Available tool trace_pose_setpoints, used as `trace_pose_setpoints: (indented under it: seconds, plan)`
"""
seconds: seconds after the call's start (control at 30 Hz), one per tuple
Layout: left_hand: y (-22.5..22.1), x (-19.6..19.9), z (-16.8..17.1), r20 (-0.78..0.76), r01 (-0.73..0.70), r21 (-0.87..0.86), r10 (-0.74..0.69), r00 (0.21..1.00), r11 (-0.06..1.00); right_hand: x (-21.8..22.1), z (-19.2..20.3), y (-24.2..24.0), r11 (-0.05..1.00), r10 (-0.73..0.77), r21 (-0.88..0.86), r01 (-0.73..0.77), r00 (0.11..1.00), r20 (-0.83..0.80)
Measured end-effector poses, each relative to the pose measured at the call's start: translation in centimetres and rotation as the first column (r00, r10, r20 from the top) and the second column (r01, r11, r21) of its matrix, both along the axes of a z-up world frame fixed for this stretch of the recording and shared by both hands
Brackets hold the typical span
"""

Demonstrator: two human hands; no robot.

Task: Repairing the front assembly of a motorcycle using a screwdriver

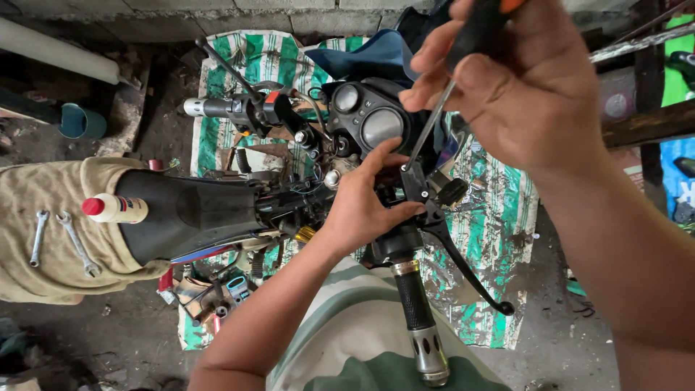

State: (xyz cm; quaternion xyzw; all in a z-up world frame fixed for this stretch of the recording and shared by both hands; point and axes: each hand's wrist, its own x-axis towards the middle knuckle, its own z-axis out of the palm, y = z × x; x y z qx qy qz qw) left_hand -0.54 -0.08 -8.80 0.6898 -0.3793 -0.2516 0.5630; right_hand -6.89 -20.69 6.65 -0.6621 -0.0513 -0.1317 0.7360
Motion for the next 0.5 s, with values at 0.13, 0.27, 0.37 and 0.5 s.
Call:
trace_pose_setpoints:
  seconds: [0.13,0.27,0.37,0.5]
  plan:
    - [0.0,-0.4,-0.4,-0.019,-0.044,0.034,0.045,0.999,0.998,0.6,-0.3,-0.4,0.991,0.067,-0.114,-0.064,0.998,0.019]
    - [-0.1,-0.7,-0.6,-0.014,-0.046,0.024,0.047,0.999,0.999,0.7,-0.7,-0.1,0.999,0.010,-0.041,-0.010,1.000,-0.011]
    - [-0.2,-0.7,-0.6,-0.028,-0.039,0.017,0.039,0.999,0.999,0.9,-1.0,-0.2,0.999,0.009,-0.038,-0.009,1.000,-0.006]
    - [-0.2,-0.7,-0.7,0.000,-0.027,0.008,0.027,1.000,1.000,0.8,-1.4,-0.3,0.998,0.026,-0.057,-0.024,0.999,0.021]
